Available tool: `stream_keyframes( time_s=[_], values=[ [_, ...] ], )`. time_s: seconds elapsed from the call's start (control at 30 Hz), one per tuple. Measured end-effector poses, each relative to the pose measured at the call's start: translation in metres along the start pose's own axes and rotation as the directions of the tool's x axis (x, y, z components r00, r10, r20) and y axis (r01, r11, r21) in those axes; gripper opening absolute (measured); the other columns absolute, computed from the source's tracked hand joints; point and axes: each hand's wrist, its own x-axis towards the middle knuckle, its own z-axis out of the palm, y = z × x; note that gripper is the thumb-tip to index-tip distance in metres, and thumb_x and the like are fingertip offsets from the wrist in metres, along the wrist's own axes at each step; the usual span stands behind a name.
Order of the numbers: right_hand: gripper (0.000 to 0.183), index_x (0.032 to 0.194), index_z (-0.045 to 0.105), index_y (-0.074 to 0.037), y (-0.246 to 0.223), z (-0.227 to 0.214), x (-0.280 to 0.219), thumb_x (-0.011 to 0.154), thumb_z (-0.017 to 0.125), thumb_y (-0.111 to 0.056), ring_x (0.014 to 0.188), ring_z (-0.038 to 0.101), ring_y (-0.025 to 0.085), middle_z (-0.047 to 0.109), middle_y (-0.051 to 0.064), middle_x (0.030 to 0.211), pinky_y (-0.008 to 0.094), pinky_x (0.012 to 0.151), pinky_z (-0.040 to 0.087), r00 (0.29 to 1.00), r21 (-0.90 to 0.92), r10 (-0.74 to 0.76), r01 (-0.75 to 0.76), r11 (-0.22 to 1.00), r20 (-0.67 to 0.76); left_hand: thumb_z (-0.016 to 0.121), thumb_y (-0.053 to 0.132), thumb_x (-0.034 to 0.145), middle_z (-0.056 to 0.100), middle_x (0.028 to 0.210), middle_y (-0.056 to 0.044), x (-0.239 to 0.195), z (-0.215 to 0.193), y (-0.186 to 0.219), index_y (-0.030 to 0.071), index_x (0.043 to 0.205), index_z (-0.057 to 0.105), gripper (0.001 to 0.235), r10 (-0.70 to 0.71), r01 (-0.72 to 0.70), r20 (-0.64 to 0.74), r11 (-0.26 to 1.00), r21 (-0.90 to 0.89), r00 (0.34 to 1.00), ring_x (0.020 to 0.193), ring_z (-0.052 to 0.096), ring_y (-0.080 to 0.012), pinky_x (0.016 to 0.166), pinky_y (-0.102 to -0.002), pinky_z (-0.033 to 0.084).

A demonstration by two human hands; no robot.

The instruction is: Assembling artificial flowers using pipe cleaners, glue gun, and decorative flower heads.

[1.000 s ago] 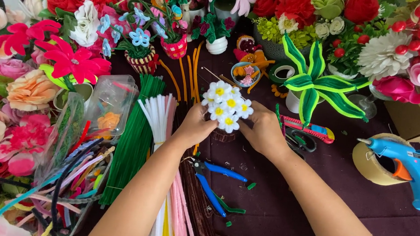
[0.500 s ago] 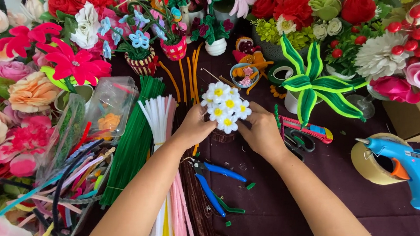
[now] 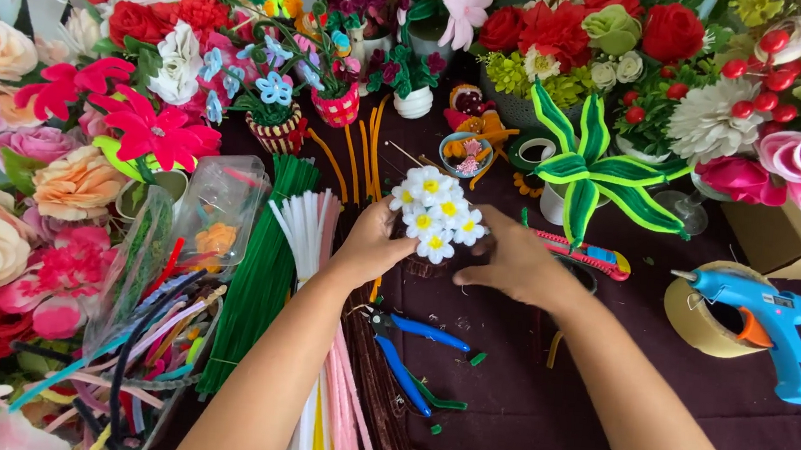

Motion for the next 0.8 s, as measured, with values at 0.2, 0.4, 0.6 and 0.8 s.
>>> stream_keyframes(
  time_s=[0.2,0.4,0.6,0.8],
  values=[
    [0.084,0.133,0.058,0.001,-0.01,0.024,0.002,0.063,0.096,-0.027,0.112,0.069,0.04,0.07,0.022,0.12,0.048,0.099,0.053,0.99,0.09,-0.115,0.122,0.988,-0.086,0.063,-0.007,0.078,0.057,0.14,-0.017,-0.005,0.0,0.039,0.006,0.139,0.054,0.063,-0.075,0.075,-0.006,0.996,0.049,0.997,0.143,0.04,-0.0388,0.118,-0.055,0.032],
    [0.07,0.127,0.06,0.007,0.002,0.042,0.014,0.068,0.088,-0.018,0.111,0.067,0.039,0.069,0.026,0.113,0.051,0.097,0.054,0.98,0.101,-0.121,0.138,0.985,-0.16,0.053,-0.007,0.081,0.059,0.131,-0.021,-0.004,-0.009,0.043,0.005,0.134,0.054,0.054,-0.129,0.144,-0.089,0.974,0.176,0.988,0.135,0.049,-0.0368,0.112,-0.054,0.039],
    [0.069,0.131,0.057,0.001,0.032,0.044,0.029,0.072,0.085,-0.022,0.113,0.066,0.034,0.065,0.017,0.12,0.045,0.092,0.057,0.982,0.074,-0.093,0.106,0.992,-0.166,0.056,0.001,0.085,0.056,0.136,-0.035,-0.002,-0.01,0.044,-0.001,0.135,0.052,0.05,-0.208,0.222,-0.084,0.945,0.242,0.975,0.135,0.046,-0.0544,0.11,-0.055,0.043],
    [0.072,0.131,0.057,0.002,0.007,0.035,0.015,0.075,0.089,-0.03,0.104,0.067,0.032,0.064,0.018,0.118,0.044,0.085,0.059,0.977,0.093,-0.097,0.117,0.989,-0.192,0.064,0.014,0.092,0.052,0.142,-0.031,-0.004,0.002,0.052,-0.001,0.137,0.053,0.049,-0.185,0.197,-0.067,0.929,0.315,0.98,0.138,0.042,-0.0539,0.111,-0.061,0.041]
  ],
)
